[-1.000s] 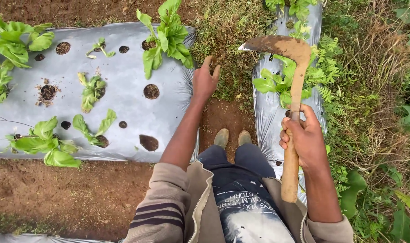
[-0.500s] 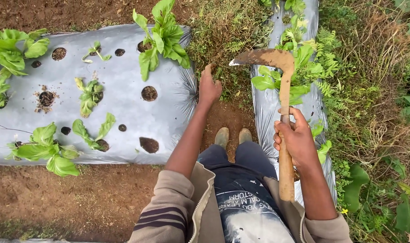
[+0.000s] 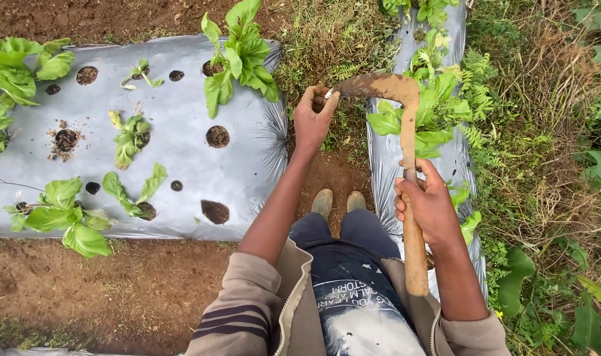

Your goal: The person uses a hoe to loosen the soil and remove weeds from the ground between rows of crops covered with plastic mulch. They pull the uprooted weeds by hand and gather them into a pile, then walk along the row to continue the weeding process.

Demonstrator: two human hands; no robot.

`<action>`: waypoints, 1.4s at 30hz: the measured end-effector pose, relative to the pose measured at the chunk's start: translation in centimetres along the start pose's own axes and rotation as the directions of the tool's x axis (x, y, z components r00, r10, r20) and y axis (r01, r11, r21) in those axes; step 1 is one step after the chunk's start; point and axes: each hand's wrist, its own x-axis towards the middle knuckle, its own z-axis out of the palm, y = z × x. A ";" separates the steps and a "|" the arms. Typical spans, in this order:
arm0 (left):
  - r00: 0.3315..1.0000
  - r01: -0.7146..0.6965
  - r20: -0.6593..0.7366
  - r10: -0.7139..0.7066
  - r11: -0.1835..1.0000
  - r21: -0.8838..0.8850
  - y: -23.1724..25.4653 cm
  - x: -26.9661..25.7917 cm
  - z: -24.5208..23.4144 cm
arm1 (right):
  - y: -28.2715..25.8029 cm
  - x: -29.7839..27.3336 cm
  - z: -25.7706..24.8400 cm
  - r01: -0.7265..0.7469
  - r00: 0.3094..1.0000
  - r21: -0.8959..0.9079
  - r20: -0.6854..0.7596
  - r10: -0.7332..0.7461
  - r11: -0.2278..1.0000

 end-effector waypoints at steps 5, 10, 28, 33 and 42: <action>0.997 -0.017 -0.068 0.022 0.998 0.063 0.4 0.3 0.3 | -0.2 0.0 -0.4 0.000 1.000 -0.007 0.014 0.000 1.000; 0.988 -0.104 -0.101 0.116 0.988 0.118 0.8 0.3 0.5 | -0.3 0.2 -0.5 0.002 1.000 -0.009 0.022 -0.001 1.000; 0.998 0.029 -0.056 -0.038 0.988 -0.151 1.8 0.1 -1.2 | -3.3 0.1 -2.9 0.251 0.968 -0.372 0.092 -0.233 0.894; 0.965 0.063 0.261 -0.003 0.973 -0.222 4.1 0.3 -1.5 | -3.9 1.0 -4.2 0.279 0.958 -0.412 0.186 -0.220 0.867; 0.943 0.170 0.330 -0.039 0.910 -0.379 5.5 1.2 -2.4 | -3.7 1.5 -5.0 0.242 0.955 -0.284 0.236 -0.177 0.928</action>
